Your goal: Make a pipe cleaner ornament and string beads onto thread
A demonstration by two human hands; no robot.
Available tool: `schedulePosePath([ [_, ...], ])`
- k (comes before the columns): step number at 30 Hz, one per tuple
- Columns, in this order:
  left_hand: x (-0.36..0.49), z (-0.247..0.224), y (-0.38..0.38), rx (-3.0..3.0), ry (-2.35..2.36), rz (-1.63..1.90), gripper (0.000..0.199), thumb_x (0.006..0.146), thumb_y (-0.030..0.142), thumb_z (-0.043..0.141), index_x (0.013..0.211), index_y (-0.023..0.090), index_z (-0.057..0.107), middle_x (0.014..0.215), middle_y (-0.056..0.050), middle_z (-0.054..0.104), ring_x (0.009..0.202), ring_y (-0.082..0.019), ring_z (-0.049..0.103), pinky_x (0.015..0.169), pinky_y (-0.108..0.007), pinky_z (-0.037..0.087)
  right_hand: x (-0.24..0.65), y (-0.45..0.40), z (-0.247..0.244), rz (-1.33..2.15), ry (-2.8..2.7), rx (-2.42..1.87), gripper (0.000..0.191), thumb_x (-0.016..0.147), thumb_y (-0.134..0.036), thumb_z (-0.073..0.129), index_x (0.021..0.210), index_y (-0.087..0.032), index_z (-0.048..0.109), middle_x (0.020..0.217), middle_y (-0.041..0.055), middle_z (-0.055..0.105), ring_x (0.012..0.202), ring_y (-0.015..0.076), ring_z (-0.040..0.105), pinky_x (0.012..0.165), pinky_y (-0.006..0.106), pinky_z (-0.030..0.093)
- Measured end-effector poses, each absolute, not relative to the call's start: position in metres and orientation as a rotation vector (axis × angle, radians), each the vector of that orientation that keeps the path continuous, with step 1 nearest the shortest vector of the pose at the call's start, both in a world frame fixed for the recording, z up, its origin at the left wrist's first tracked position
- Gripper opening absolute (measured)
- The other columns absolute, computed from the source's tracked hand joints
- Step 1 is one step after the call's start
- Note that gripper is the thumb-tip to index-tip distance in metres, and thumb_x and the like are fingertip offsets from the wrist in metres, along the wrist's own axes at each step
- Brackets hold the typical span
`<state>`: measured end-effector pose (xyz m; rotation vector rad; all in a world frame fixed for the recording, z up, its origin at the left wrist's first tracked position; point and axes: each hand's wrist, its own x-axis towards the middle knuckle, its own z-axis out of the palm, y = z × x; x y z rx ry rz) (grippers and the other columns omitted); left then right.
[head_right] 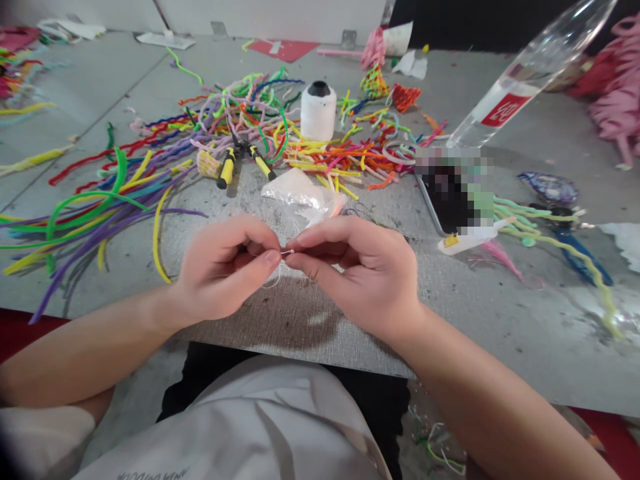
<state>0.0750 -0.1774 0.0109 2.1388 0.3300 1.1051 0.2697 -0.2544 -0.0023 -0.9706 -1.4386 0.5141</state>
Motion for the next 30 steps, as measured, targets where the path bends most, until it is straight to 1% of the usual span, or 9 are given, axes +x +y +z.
schedulePosePath([
  [3,0.0758,0.0119,-0.1778,2.225,0.309,1.164,0.013,0.097,0.015,0.066,0.088,0.022,0.061,0.056,0.008,0.047,0.043,-0.006,0.036,0.041,-0.021,0.028,0.2694,-0.2559,-0.0018,0.516,-1.439,-0.981,0.021,0.091,-0.025,0.091,0.104,-0.039,0.081,0.093,-0.0029,0.086,0.08,0.0219,0.084,0.07,0.036,0.075],
  [8,0.0771,0.0121,-0.1776,2.264,0.262,1.201,0.012,0.095,0.013,0.068,0.089,0.021,0.061,0.056,0.009,0.049,0.042,-0.004,0.037,0.041,-0.019,0.027,0.2692,-0.257,-0.0022,0.523,-1.443,-0.958,0.023,0.092,-0.023,0.09,0.105,-0.04,0.081,0.094,-0.0038,0.086,0.08,0.0218,0.084,0.07,0.036,0.075],
  [12,0.0772,0.0126,-0.1774,2.272,0.26,1.2,0.013,0.093,0.012,0.068,0.089,0.021,0.061,0.055,0.009,0.049,0.041,-0.004,0.035,0.04,-0.019,0.026,0.2697,-0.2573,-0.0027,0.53,-1.444,-0.982,0.023,0.092,-0.025,0.09,0.106,-0.041,0.081,0.094,-0.0037,0.086,0.081,0.0222,0.084,0.071,0.037,0.075],
  [17,0.0759,0.0138,-0.1771,2.227,0.28,1.161,0.013,0.095,0.012,0.066,0.087,0.021,0.062,0.054,0.008,0.048,0.042,-0.005,0.036,0.041,-0.019,0.028,0.2709,-0.2567,-0.0033,0.534,-1.448,-0.957,0.026,0.093,-0.021,0.088,0.108,-0.041,0.082,0.096,-0.0034,0.086,0.083,0.0219,0.085,0.072,0.036,0.074],
  [23,0.0747,0.0126,-0.1783,2.204,0.329,1.132,0.013,0.095,0.012,0.065,0.086,0.021,0.061,0.054,0.009,0.046,0.043,-0.005,0.036,0.041,-0.019,0.028,0.2729,-0.2536,-0.006,0.495,-1.479,-0.889,0.032,0.087,-0.022,0.094,0.112,-0.039,0.083,0.096,-0.0028,0.086,0.082,0.0222,0.085,0.071,0.036,0.075],
  [30,0.0747,0.0105,-0.1791,2.275,0.298,1.209,0.012,0.095,0.012,0.066,0.088,0.02,0.061,0.056,0.009,0.048,0.043,-0.004,0.036,0.043,-0.019,0.029,0.2739,-0.2534,-0.0074,0.424,-1.509,-0.908,0.037,0.086,-0.022,0.095,0.115,-0.041,0.083,0.097,-0.0034,0.087,0.08,0.0219,0.084,0.066,0.035,0.074],
])
